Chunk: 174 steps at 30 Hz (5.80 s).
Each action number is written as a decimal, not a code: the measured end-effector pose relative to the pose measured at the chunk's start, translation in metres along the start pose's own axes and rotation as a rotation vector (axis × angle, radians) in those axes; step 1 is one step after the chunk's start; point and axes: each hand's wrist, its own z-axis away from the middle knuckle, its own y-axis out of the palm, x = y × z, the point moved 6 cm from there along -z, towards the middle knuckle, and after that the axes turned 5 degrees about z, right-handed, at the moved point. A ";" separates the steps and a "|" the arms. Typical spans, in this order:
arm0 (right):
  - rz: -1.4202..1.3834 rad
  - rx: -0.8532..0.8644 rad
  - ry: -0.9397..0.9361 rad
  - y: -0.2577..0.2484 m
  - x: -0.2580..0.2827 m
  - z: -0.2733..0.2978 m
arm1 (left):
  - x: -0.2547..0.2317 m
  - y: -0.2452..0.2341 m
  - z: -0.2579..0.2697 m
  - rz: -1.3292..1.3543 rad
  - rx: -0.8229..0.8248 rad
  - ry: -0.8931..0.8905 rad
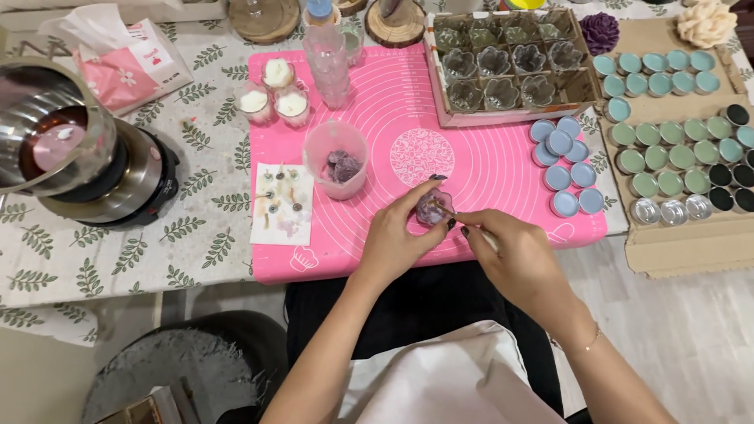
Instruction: The person is preparing candle components by mixing wax and placing wicks into jars.
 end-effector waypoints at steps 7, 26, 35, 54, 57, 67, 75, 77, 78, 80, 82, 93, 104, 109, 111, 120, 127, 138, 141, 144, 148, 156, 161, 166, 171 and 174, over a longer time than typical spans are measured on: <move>0.056 0.169 -0.018 0.004 -0.025 -0.024 | 0.003 -0.004 -0.001 0.034 0.077 -0.026; 0.422 0.614 -0.430 0.024 0.039 -0.097 | 0.010 -0.002 -0.003 0.023 0.064 -0.043; 0.558 0.674 -0.394 0.035 0.041 -0.084 | 0.013 0.004 0.002 -0.016 0.097 -0.083; 0.080 0.257 -0.264 0.002 -0.025 -0.023 | 0.005 -0.002 -0.002 -0.023 0.103 -0.040; 0.046 0.286 -0.184 -0.006 -0.025 -0.032 | 0.004 0.001 -0.001 0.001 0.121 -0.057; 0.101 0.266 -0.094 -0.017 -0.032 -0.030 | 0.005 -0.001 -0.001 0.038 0.132 0.016; -0.012 0.223 -0.001 -0.014 -0.026 -0.028 | 0.011 -0.001 -0.001 0.115 0.126 -0.079; 0.026 0.230 -0.005 -0.013 -0.028 -0.030 | 0.010 -0.002 -0.002 0.109 0.118 -0.083; 0.063 0.238 -0.005 -0.011 -0.028 -0.030 | 0.009 -0.002 -0.001 0.103 0.113 -0.089; 0.057 0.232 -0.024 -0.011 -0.029 -0.030 | 0.008 -0.003 0.000 0.094 0.108 -0.089; 0.051 0.224 -0.040 -0.013 -0.025 -0.031 | 0.007 -0.003 -0.001 0.085 0.107 -0.087; 0.038 0.235 0.030 -0.009 -0.028 -0.031 | 0.010 -0.004 0.000 0.086 0.117 -0.076; 0.094 0.365 -0.202 -0.005 -0.004 -0.054 | 0.003 -0.004 -0.001 0.079 0.195 -0.105; 0.136 0.339 -0.279 -0.017 0.005 -0.051 | 0.012 -0.002 -0.001 0.165 0.179 -0.092; 0.164 0.393 -0.067 -0.026 0.002 -0.051 | 0.025 -0.001 -0.001 0.287 0.173 -0.091; -0.039 0.312 -0.265 -0.010 -0.012 -0.045 | 0.027 -0.002 -0.004 0.494 0.275 -0.092; 0.002 0.275 -0.314 -0.003 -0.014 -0.049 | 0.020 -0.002 -0.003 0.426 0.304 -0.226; 0.175 0.610 -0.500 -0.003 0.018 -0.087 | 0.024 -0.003 -0.007 0.209 0.257 -0.179; 0.145 0.608 -0.609 0.001 0.026 -0.093 | 0.022 -0.005 -0.006 0.158 0.242 -0.229; 0.230 0.631 -0.582 0.008 0.028 -0.096 | 0.023 -0.004 -0.006 0.170 0.243 -0.221; 0.290 0.692 -0.517 0.014 0.035 -0.097 | 0.019 -0.008 -0.009 0.143 0.244 -0.201; 0.561 0.836 -0.460 0.031 0.057 -0.098 | 0.028 -0.005 -0.001 0.185 0.235 -0.145; 0.419 0.716 -0.474 0.027 0.037 -0.079 | 0.023 -0.006 -0.003 0.188 0.237 -0.093; 0.151 0.502 -0.530 0.007 0.015 -0.057 | 0.011 -0.005 -0.002 0.160 0.207 -0.058; 0.133 0.430 -0.529 -0.001 0.000 -0.051 | 0.012 -0.005 -0.002 0.087 0.228 -0.158; 0.135 0.454 -0.510 0.000 -0.009 -0.057 | 0.023 -0.004 -0.002 0.136 0.231 -0.114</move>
